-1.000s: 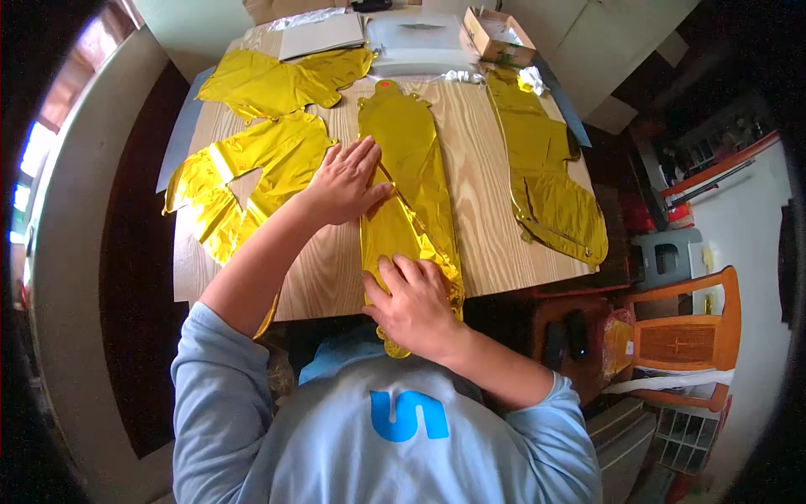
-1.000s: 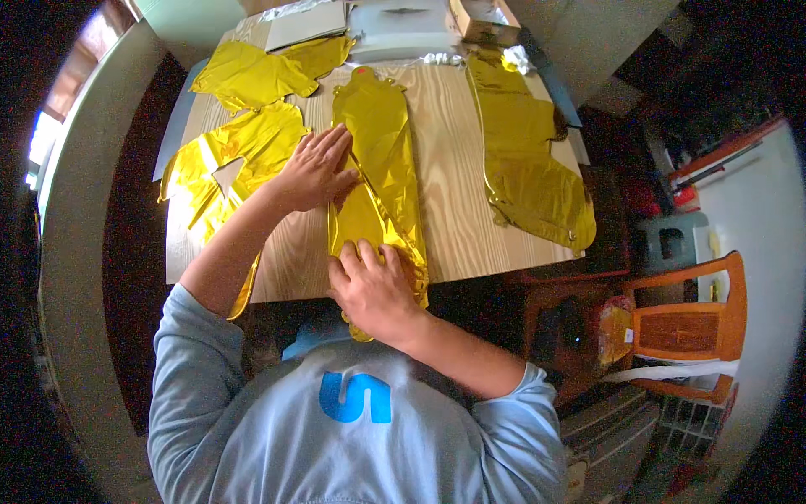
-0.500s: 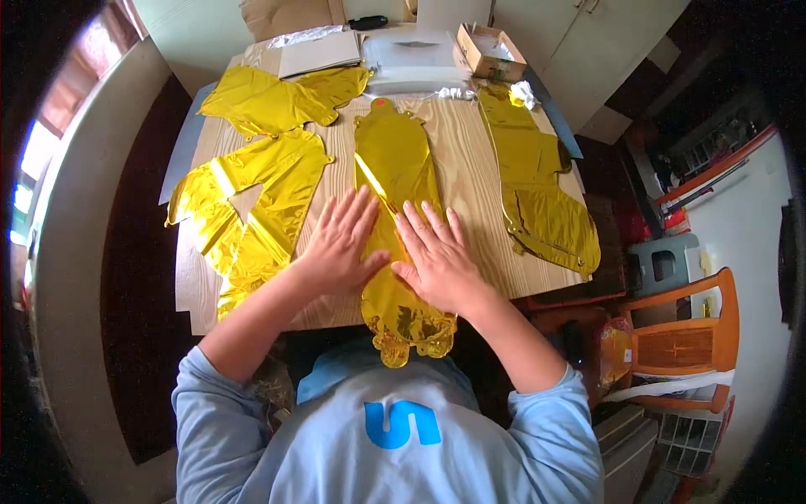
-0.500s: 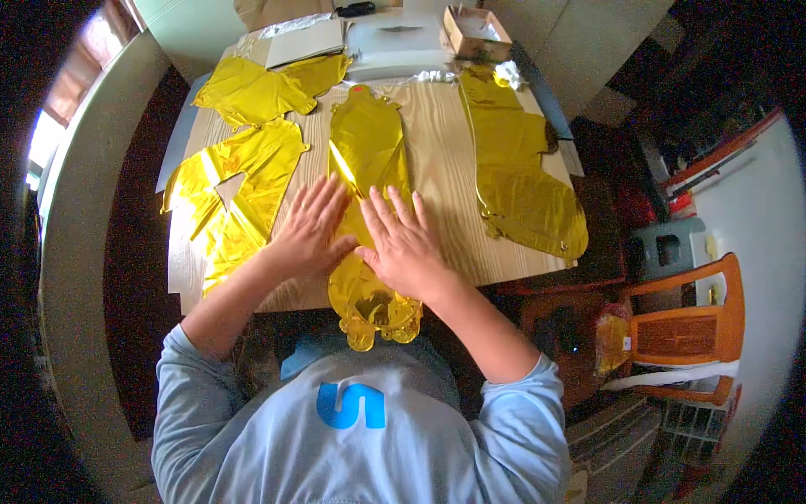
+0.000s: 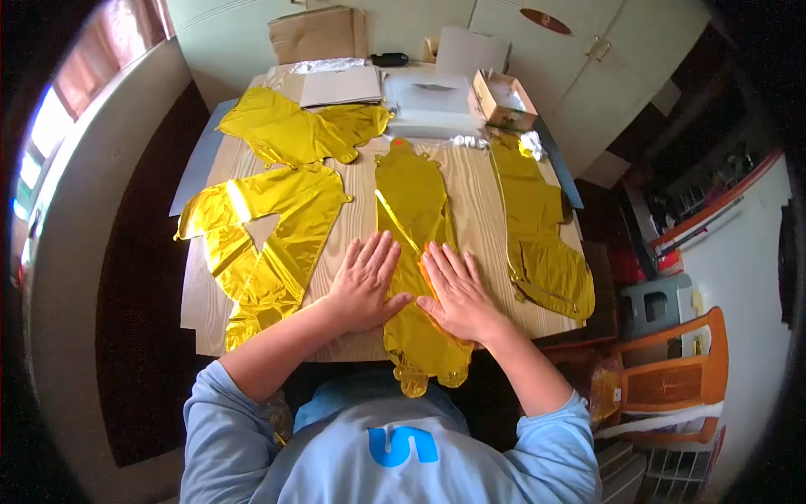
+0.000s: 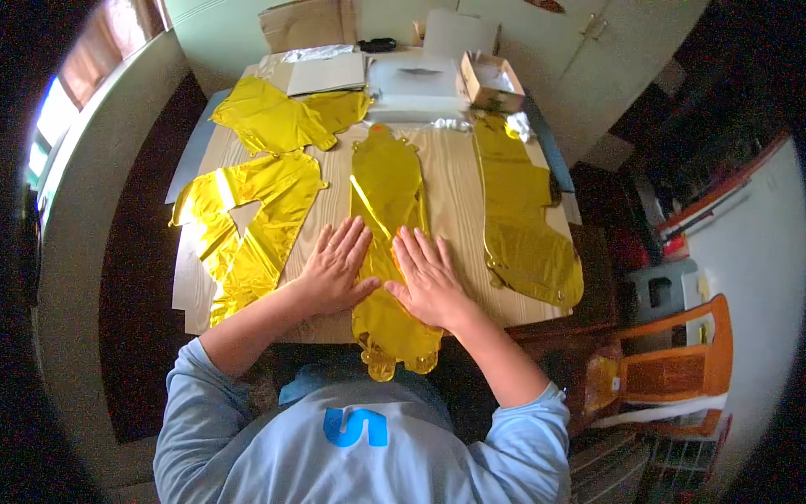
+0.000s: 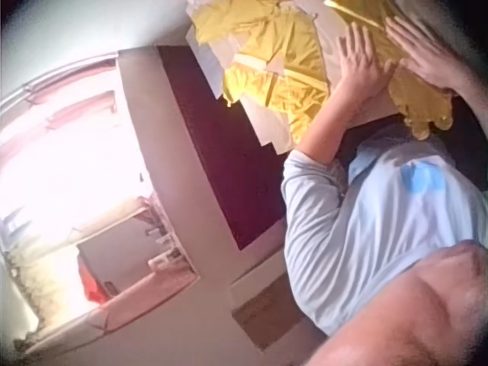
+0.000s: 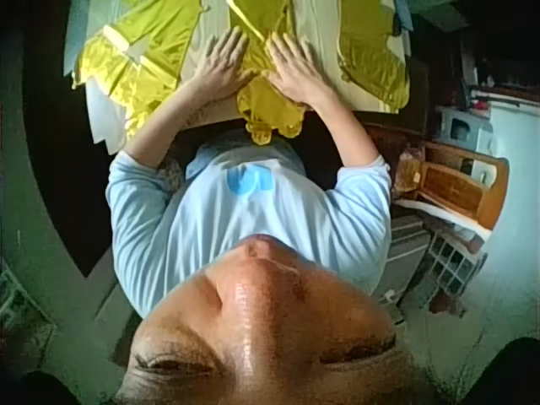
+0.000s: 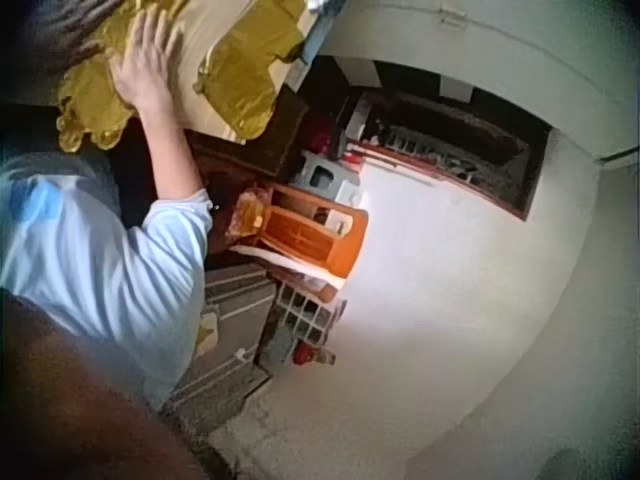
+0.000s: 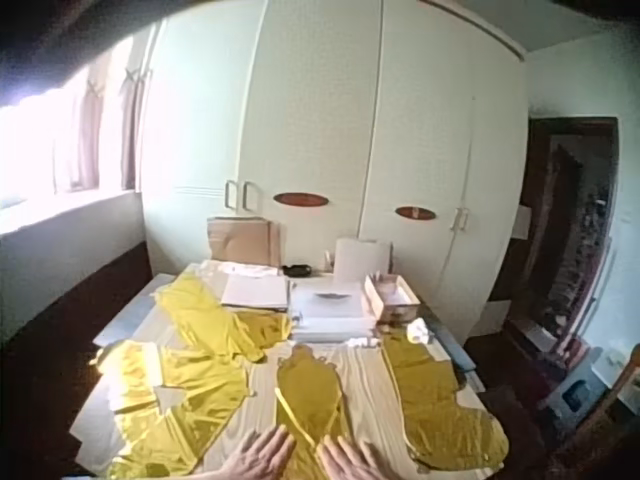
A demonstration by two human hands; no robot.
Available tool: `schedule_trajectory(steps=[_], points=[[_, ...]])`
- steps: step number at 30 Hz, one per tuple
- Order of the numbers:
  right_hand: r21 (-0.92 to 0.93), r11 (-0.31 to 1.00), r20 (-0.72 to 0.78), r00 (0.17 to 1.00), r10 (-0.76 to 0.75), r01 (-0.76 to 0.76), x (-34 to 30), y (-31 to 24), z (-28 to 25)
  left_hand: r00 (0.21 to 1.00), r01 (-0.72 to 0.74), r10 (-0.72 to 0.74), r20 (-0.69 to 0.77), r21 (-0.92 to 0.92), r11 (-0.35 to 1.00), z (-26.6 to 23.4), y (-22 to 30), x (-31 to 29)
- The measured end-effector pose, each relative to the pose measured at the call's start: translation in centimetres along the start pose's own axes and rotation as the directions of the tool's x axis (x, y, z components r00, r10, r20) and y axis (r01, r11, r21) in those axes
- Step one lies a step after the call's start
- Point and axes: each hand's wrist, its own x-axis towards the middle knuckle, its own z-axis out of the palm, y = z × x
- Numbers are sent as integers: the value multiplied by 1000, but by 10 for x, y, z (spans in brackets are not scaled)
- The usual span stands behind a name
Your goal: Folding gold metallic foil sheets and placing them into clear plastic sleeves with cardboard inserts.
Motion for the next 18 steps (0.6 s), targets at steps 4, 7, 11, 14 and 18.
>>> schedule_trajectory(steps=[4,7,11,14,18], points=[[97,995,-21,1000,-10,12,3,-1,-9,994,74,-59,89,-169,983,-23,-7,5],[211,977,-112,994,1,23,1,9,-7,999,29,-40,-34,-269,963,-48,-59,39],[133,991,-168,986,-1,23,-4,15,-5,976,140,-161,-150,-139,980,-81,-187,100],[93,995,-174,984,-19,36,1,10,-2,916,353,-353,-188,-36,935,-83,-295,135],[117,993,-127,992,7,8,4,8,-7,904,424,-413,-112,96,901,-69,-374,173]])
